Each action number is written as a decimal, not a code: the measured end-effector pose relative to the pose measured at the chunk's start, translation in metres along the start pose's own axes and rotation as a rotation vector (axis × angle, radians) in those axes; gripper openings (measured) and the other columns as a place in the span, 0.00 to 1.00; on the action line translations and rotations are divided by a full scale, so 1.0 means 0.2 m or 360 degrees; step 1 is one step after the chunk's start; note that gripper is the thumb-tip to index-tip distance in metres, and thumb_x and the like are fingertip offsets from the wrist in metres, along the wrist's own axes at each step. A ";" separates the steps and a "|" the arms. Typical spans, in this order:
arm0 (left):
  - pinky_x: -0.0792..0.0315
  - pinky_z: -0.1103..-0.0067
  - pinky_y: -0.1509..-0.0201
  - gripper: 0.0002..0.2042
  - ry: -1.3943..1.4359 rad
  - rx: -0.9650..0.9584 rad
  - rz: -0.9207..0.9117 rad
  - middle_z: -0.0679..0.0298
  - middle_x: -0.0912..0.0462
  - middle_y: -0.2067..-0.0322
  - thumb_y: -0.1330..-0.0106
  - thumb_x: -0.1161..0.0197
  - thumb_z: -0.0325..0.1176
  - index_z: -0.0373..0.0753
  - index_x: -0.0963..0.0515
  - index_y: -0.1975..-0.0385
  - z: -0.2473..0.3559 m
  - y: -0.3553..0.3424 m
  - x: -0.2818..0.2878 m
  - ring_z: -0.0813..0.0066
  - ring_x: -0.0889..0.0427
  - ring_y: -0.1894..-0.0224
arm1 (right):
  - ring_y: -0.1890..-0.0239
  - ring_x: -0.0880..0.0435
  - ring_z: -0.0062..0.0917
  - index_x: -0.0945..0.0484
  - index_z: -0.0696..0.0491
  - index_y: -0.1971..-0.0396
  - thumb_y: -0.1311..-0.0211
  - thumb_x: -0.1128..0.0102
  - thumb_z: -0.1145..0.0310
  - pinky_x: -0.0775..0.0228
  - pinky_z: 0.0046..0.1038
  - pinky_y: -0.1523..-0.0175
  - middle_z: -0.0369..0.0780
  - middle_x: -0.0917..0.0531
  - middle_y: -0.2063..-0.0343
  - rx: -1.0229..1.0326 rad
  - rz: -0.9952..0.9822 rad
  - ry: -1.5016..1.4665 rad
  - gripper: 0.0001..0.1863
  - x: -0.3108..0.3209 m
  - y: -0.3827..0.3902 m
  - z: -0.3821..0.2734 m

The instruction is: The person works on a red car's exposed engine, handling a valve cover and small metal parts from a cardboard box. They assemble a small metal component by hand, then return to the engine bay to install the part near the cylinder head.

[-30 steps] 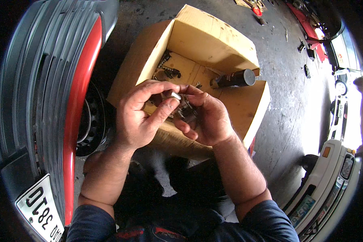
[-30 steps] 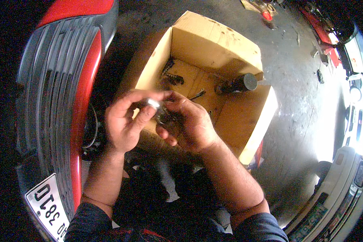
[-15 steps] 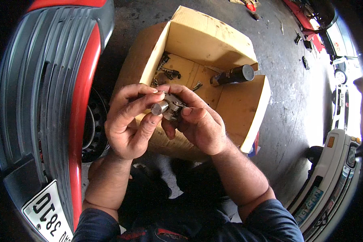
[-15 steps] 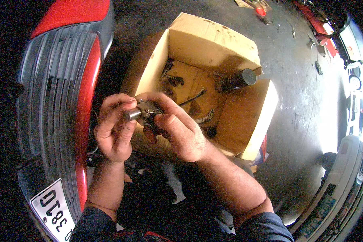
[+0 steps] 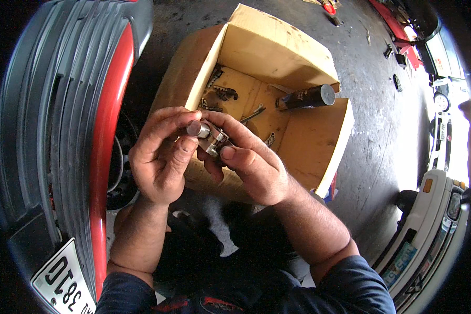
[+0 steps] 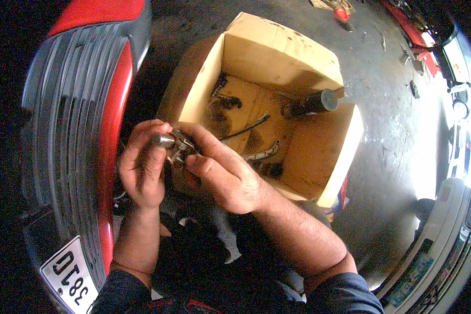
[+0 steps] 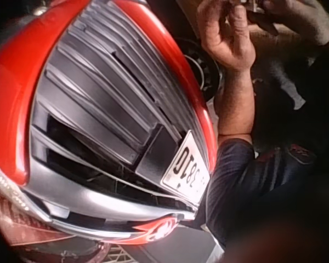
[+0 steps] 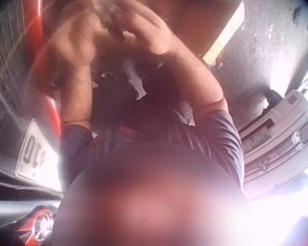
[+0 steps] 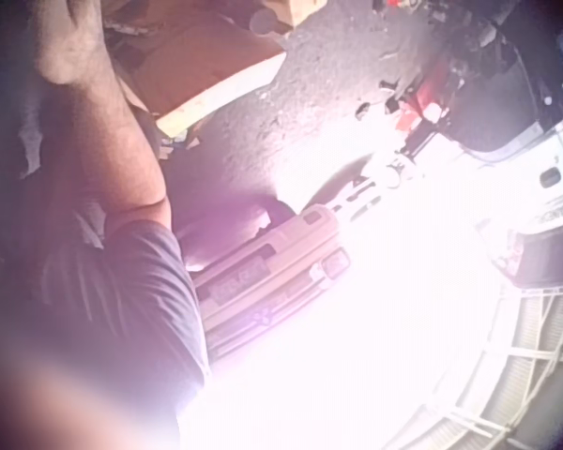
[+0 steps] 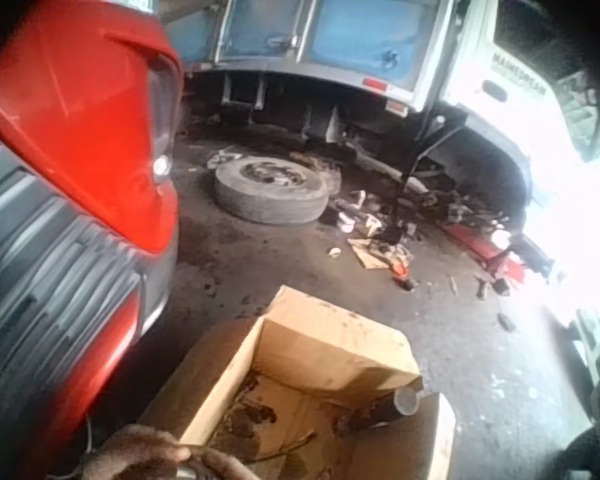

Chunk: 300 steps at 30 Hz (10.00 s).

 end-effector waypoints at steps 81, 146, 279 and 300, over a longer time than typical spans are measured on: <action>0.31 0.75 0.45 0.38 0.0771 0.1186 0.0054 0.57 0.20 0.60 0.29 0.76 0.64 0.36 0.25 0.68 -0.23 0.01 -0.14 0.71 0.22 0.55 | 0.59 0.18 0.24 0.34 0.59 0.44 0.32 0.47 0.76 0.23 0.26 0.55 0.43 0.23 0.54 -0.0137 0.0480 -0.0124 0.18 0.06 -0.09 0.12; 0.26 0.77 0.63 0.27 0.0365 0.0319 0.0193 0.54 0.24 0.73 0.24 0.77 0.52 0.36 0.37 0.70 -0.12 -0.01 -0.12 0.67 0.20 0.68 | 0.50 0.22 0.24 0.22 0.60 0.64 0.46 0.33 0.78 0.25 0.26 0.46 0.41 0.29 0.51 0.0338 0.0247 0.1085 0.10 0.07 -0.02 -0.03; 0.27 0.79 0.66 0.23 0.0326 0.0762 0.0294 0.65 0.33 0.76 0.23 0.67 0.50 0.38 0.35 0.72 -0.24 -0.01 -0.14 0.71 0.21 0.71 | 0.59 0.21 0.38 0.17 0.51 0.72 0.55 0.30 0.72 0.25 0.36 0.53 0.43 0.22 0.66 0.0529 0.0497 0.1182 0.08 0.15 -0.06 0.08; 0.29 0.79 0.64 0.23 0.0458 0.0855 0.0392 0.65 0.31 0.76 0.23 0.66 0.50 0.39 0.34 0.74 -0.24 0.00 -0.14 0.73 0.23 0.71 | 0.58 0.22 0.38 0.17 0.51 0.68 0.53 0.31 0.71 0.25 0.35 0.52 0.44 0.23 0.64 0.0700 0.0454 0.1387 0.10 0.12 -0.04 0.06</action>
Point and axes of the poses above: each hand's wrist, its own y-axis away from the middle knuckle, its own x-axis out of the back of the hand, z = x × y, the point moved 2 cm from there along -y, towards the middle knuckle
